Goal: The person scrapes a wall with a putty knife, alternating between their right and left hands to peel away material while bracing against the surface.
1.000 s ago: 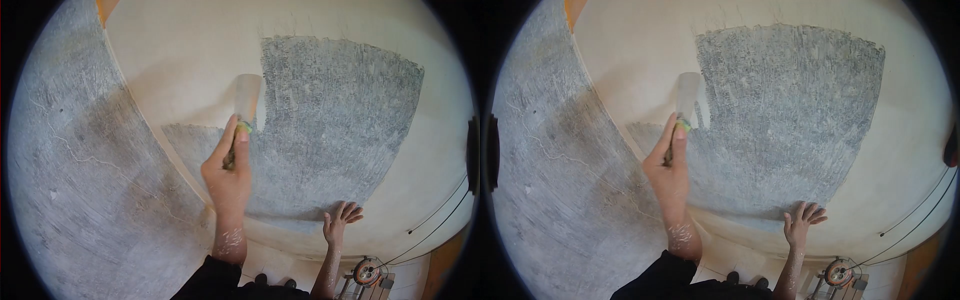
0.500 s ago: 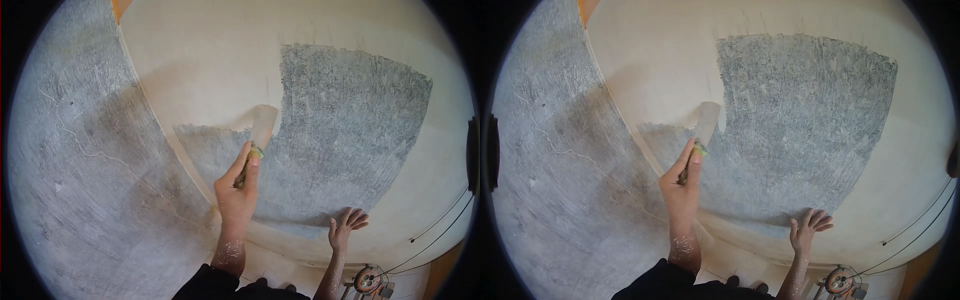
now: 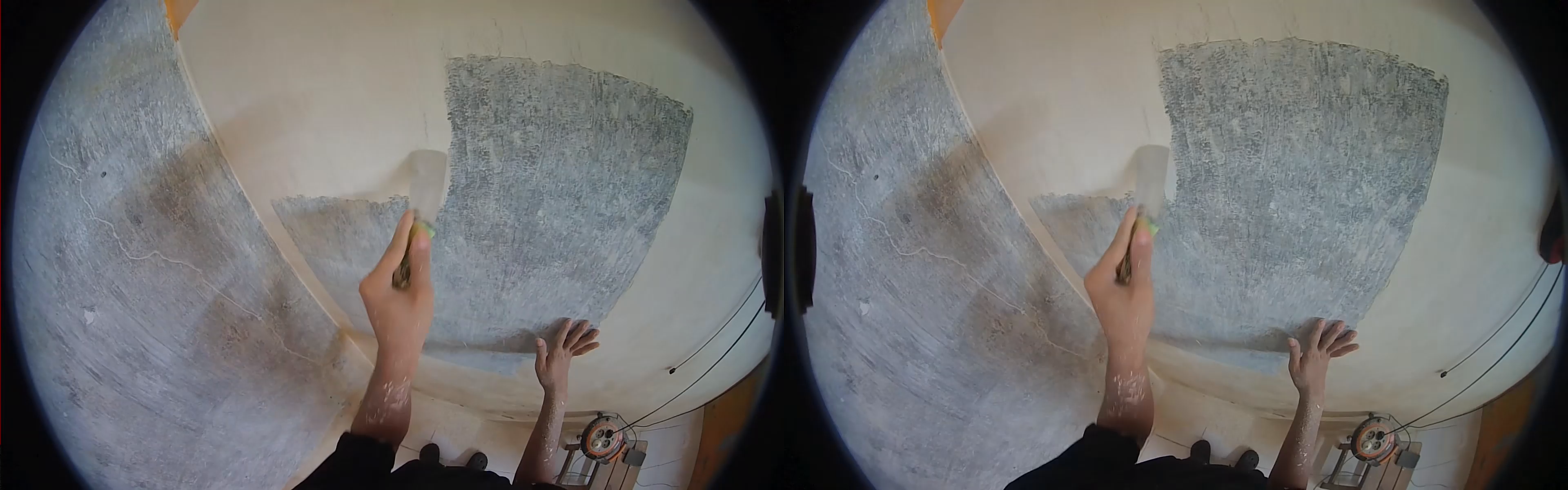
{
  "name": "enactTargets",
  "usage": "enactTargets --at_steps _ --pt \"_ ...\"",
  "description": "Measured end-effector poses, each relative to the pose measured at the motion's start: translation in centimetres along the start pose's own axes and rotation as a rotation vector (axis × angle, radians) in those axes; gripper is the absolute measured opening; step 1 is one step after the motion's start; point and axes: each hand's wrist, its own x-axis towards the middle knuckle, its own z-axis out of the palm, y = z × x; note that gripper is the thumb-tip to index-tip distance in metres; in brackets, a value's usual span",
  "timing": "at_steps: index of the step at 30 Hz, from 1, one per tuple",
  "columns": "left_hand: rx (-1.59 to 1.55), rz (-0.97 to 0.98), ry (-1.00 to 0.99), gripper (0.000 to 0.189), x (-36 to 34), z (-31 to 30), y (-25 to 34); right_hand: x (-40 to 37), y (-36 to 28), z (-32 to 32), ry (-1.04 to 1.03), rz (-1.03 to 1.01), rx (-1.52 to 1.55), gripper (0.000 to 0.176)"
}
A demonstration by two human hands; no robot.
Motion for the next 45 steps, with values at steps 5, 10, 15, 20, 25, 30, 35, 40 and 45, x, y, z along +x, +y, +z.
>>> enactTargets --at_steps 5,10,15,20,25,30,35,40,45 --pt "0.018 -0.07 -0.017 0.035 0.7 -0.7 0.5 -0.7 -0.3 -0.4 -0.073 0.043 0.024 0.074" --pt "0.07 -0.065 -0.051 0.036 1.6 -0.7 2.6 -0.4 -0.2 -0.7 -0.084 0.043 0.027 0.074" --pt "0.036 -0.009 0.001 0.036 1.7 -0.6 0.7 -0.2 -0.2 -0.9 -0.099 0.057 0.071 0.072" --pt "0.056 0.052 0.03 0.041 5.7 0.8 3.7 -0.4 -0.2 -1.3 -0.122 0.059 0.101 0.072" --pt "0.072 -0.024 -0.014 0.038 0.3 -0.6 0.2 -0.5 0.4 -1.5 -0.148 0.037 0.069 0.071" --pt "0.056 -0.081 -0.036 0.036 -6.2 -0.4 -4.7 -1.7 1.4 -1.4 -0.145 -0.01 -0.027 0.073" --pt "0.061 -0.04 -0.024 0.035 -4.1 -0.2 -2.4 -1.6 1.4 -0.2 -0.095 -0.031 -0.058 0.075" --pt "0.083 -0.118 -0.06 0.033 -3.4 -1.0 -2.1 -1.3 1.5 -0.1 -0.07 -0.074 -0.104 0.077" --pt "0.057 0.03 -0.008 0.035 -3.2 0.3 -3.0 -1.2 1.4 -0.2 -0.049 -0.048 -0.063 0.076"
